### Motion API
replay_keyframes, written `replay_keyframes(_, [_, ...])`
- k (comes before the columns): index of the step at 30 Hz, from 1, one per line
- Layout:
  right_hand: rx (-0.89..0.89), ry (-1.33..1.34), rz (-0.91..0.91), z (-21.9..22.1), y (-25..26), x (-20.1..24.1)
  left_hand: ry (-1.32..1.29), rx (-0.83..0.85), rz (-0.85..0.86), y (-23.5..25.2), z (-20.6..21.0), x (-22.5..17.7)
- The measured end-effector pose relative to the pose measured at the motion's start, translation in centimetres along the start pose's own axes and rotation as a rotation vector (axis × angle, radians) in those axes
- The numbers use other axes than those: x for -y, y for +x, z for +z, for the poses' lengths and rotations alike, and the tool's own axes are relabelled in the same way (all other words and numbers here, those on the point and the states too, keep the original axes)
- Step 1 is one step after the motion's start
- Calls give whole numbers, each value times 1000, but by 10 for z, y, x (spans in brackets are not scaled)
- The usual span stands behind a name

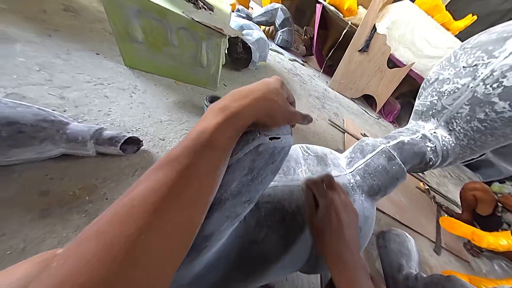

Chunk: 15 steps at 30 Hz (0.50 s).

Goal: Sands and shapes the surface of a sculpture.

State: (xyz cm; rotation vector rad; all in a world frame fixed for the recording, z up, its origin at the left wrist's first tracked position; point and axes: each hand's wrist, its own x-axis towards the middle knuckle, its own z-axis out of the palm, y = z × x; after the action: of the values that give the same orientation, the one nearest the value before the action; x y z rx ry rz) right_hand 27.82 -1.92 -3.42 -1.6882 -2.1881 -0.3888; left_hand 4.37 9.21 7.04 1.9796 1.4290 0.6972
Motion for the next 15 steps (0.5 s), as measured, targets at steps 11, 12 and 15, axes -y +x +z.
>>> replay_keyframes(11, [-77, -57, -23, 8, 2, 5, -69, 37, -7, 3, -6, 8])
replay_keyframes(12, [-115, -60, -39, 8, -8, 2, -52, 26, -4, 5, -6, 8])
replay_keyframes(15, [-85, -23, -31, 12, 13, 4, 7, 7, 14, 4, -5, 8])
